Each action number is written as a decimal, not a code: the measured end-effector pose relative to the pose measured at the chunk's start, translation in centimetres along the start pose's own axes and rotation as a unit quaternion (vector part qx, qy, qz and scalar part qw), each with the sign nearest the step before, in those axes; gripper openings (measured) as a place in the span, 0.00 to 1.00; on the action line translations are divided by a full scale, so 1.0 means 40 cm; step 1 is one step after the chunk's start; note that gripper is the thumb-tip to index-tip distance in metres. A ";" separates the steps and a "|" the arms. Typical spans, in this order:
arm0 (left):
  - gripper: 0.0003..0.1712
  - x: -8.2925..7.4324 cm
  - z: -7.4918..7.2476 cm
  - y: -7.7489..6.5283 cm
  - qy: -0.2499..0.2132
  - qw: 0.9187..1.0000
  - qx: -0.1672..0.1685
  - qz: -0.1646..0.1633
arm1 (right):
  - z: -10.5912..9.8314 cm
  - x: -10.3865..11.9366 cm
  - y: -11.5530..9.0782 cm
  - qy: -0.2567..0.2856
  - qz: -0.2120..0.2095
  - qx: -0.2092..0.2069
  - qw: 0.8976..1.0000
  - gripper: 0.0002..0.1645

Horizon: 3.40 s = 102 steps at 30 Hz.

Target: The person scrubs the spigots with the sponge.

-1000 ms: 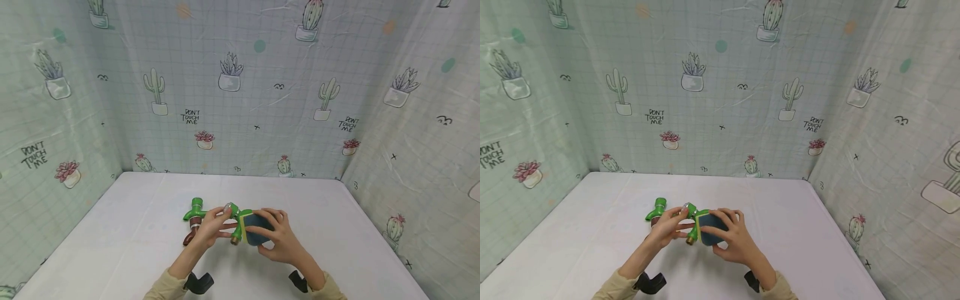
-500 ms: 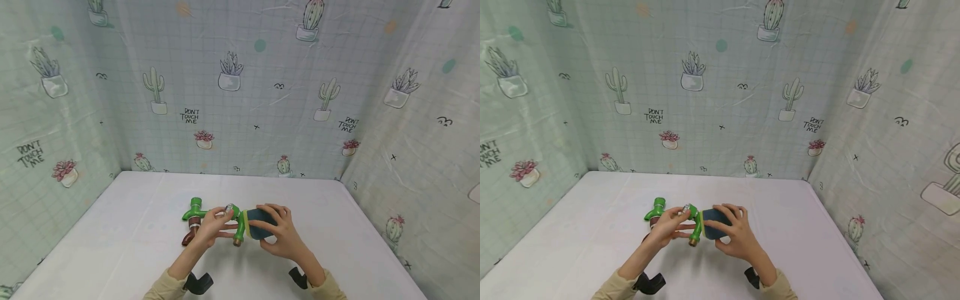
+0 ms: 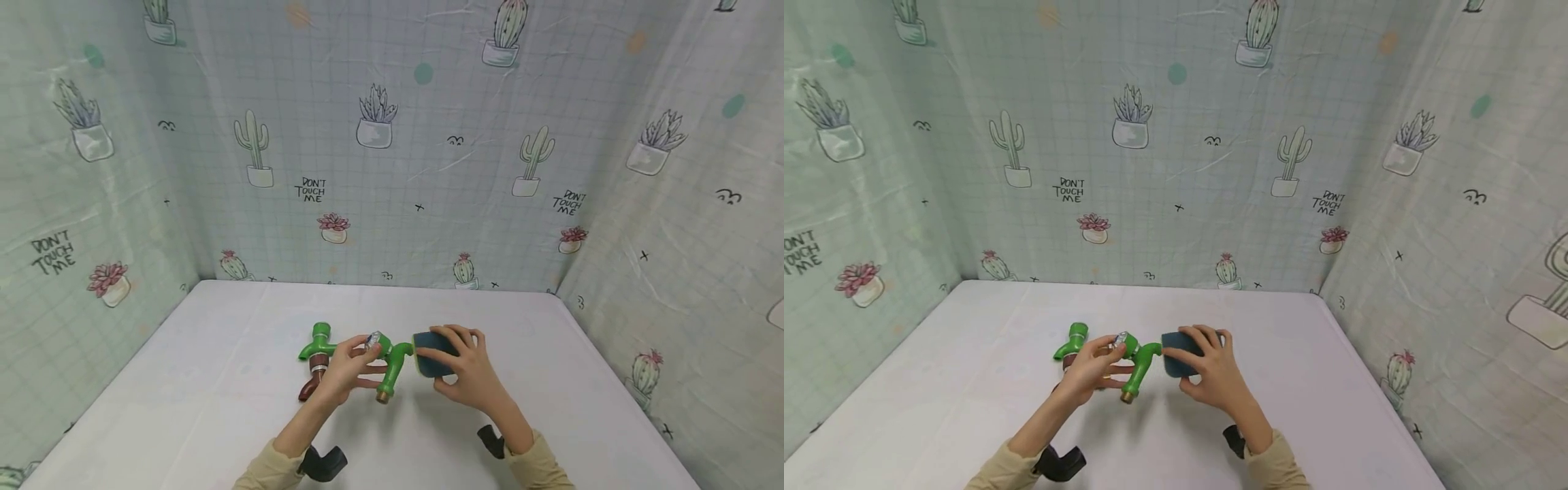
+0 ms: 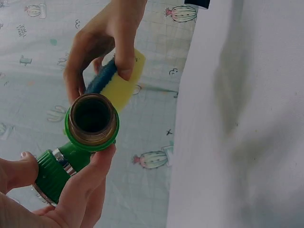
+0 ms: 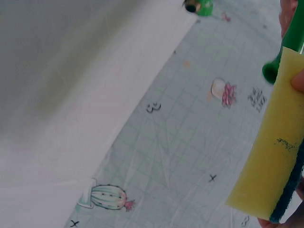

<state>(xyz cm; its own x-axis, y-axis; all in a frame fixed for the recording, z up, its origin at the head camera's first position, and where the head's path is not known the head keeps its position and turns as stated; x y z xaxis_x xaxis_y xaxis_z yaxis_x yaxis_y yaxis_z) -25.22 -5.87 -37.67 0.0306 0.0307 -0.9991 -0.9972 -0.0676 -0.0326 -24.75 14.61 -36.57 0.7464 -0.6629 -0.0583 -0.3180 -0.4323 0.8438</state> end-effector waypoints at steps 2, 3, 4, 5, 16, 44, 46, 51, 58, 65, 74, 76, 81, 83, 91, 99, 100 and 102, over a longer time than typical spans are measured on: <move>0.25 -0.001 -0.005 0.000 0.006 1.000 -0.005 -0.001 | -0.007 -0.012 0.009 0.004 0.029 -0.008 1.000 0.35; 0.26 -0.002 -0.006 -0.001 0.011 1.000 -0.004 0.002 | -0.009 -0.012 0.014 0.014 0.041 -0.010 0.999 0.35; 0.26 -0.003 -0.004 -0.002 0.017 1.000 0.000 0.009 | -0.009 -0.010 0.019 0.023 0.051 -0.007 0.998 0.35; 0.27 -0.004 -0.002 -0.004 0.021 1.000 0.005 0.014 | -0.006 -0.005 0.022 0.033 0.059 0.002 0.998 0.34; 0.29 0.009 -0.008 -0.005 -0.005 1.000 0.017 -0.005 | -0.005 -0.024 0.014 -0.017 0.072 0.008 0.997 0.33; 0.27 0.012 -0.007 0.006 -0.065 0.996 0.018 -0.061 | 0.009 0.060 0.010 0.055 -0.013 0.011 0.998 0.37; 0.27 0.016 -0.010 0.006 -0.071 0.995 0.024 -0.067 | 0.003 0.035 0.009 0.035 -0.002 0.001 0.999 0.37; 0.30 0.020 -0.011 0.005 -0.062 0.995 0.042 -0.065 | -0.013 0.017 0.022 0.047 0.032 -0.020 0.998 0.35; 0.32 0.016 -0.003 0.007 -0.068 0.995 0.043 -0.060 | 0.005 0.039 0.023 0.061 0.042 0.005 0.997 0.37; 0.33 0.021 -0.005 0.010 -0.135 0.985 0.035 -0.099 | -0.005 0.012 -0.008 0.042 0.088 -0.022 0.995 0.37; 0.36 0.013 -0.001 0.005 -0.130 0.972 0.161 -0.108 | -0.019 0.018 -0.005 0.141 0.136 -0.055 0.979 0.34; 0.34 0.011 -0.004 0.005 -0.118 0.970 0.184 -0.106 | -0.027 0.016 -0.003 0.147 0.129 -0.065 0.978 0.34; 0.31 -0.012 -0.005 -0.001 -0.167 0.947 0.244 -0.123 | -0.045 0.017 0.005 0.162 0.107 -0.079 0.978 0.35; 0.30 -0.023 -0.001 -0.002 -0.195 0.938 0.253 -0.135 | -0.049 0.024 0.010 0.172 0.092 -0.080 0.978 0.36; 0.28 -0.029 -0.004 0.010 -0.185 0.956 0.206 -0.100 | -0.051 0.032 0.004 0.180 0.063 -0.054 0.980 0.35; 0.21 -0.024 -0.016 0.016 -0.114 0.973 0.200 0.027 | -0.041 -0.027 -0.023 0.106 0.084 -0.010 0.991 0.35; 0.21 -0.022 -0.017 0.017 -0.096 0.976 0.193 0.033 | -0.042 -0.029 -0.020 0.110 0.091 -0.006 0.990 0.35; 0.23 -0.016 -0.017 0.018 -0.061 0.981 0.181 0.044 | -0.046 -0.020 -0.008 0.135 0.099 0.002 0.986 0.35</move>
<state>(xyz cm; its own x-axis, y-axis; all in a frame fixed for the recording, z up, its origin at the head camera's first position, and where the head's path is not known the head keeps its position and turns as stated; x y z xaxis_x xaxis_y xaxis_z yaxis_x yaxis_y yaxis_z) -25.91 -6.60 -37.08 -0.0425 0.1621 -0.9859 -0.9552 0.2827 0.0876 -24.18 16.41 -35.81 0.7971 -0.5488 0.2518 -0.4755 -0.3136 0.8219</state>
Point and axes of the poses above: each hand's wrist, its own y-axis towards the middle knuckle, its own z-axis out of the palm, x = y × z, the point moved 4 cm from there along y, towards the middle knuckle, and after that the axes turned 15 degrees about -x, right-handed, at the moved point
